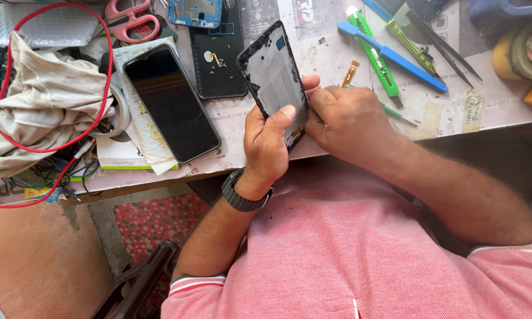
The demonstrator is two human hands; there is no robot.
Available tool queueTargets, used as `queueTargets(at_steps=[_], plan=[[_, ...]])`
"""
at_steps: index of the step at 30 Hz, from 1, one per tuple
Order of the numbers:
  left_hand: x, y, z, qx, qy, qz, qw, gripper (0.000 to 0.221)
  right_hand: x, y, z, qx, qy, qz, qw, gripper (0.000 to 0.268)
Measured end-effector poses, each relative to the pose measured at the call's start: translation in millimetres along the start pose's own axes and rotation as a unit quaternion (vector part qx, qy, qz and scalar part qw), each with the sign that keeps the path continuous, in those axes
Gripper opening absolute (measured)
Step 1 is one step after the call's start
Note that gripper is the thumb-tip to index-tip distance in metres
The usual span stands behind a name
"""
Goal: The person scrapes adhesive residue from the inside of a smartphone frame using a small green tool. They hold the frame with one hand and carefully scrape along the edges and corners to remove the sticky material.
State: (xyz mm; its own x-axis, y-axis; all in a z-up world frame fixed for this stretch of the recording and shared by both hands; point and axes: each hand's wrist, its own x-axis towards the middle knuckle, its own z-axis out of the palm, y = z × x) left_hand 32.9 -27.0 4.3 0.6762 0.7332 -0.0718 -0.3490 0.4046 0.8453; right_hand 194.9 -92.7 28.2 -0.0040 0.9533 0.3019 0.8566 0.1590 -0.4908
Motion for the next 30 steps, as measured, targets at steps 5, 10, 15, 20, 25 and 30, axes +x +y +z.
queueTargets(at_steps=[5, 10, 15, 20, 25, 30], plan=[[-1, -9, -7, 0.036, -0.006, 0.02, 0.999, 0.043, 0, 5, 5, -0.021, 0.01, -0.026, 0.999, 0.016], [-5, -13, -1, 0.111, 0.041, 0.003, 0.993, 0.041, 1, 12, 5, -0.006, 0.064, -0.044, 0.997, 0.009], [2, -2, -2, 0.005, 0.007, -0.022, 1.0, 0.046, -4, 29, -31, 0.015, 0.051, 0.04, 0.998, 0.012], [8, 15, -5, -0.12, 0.03, -0.069, 0.99, 0.049, -14, 10, -43, 0.008, -0.036, 0.009, 0.999, 0.03], [12, 16, -8, -0.127, 0.034, -0.086, 0.988, 0.049, -7, -7, -41, 0.127, -0.058, 0.1, 0.985, 0.013], [12, 16, -6, -0.097, 0.033, -0.075, 0.992, 0.047, 3, -12, -22, 0.106, -0.041, 0.103, 0.988, 0.008]])
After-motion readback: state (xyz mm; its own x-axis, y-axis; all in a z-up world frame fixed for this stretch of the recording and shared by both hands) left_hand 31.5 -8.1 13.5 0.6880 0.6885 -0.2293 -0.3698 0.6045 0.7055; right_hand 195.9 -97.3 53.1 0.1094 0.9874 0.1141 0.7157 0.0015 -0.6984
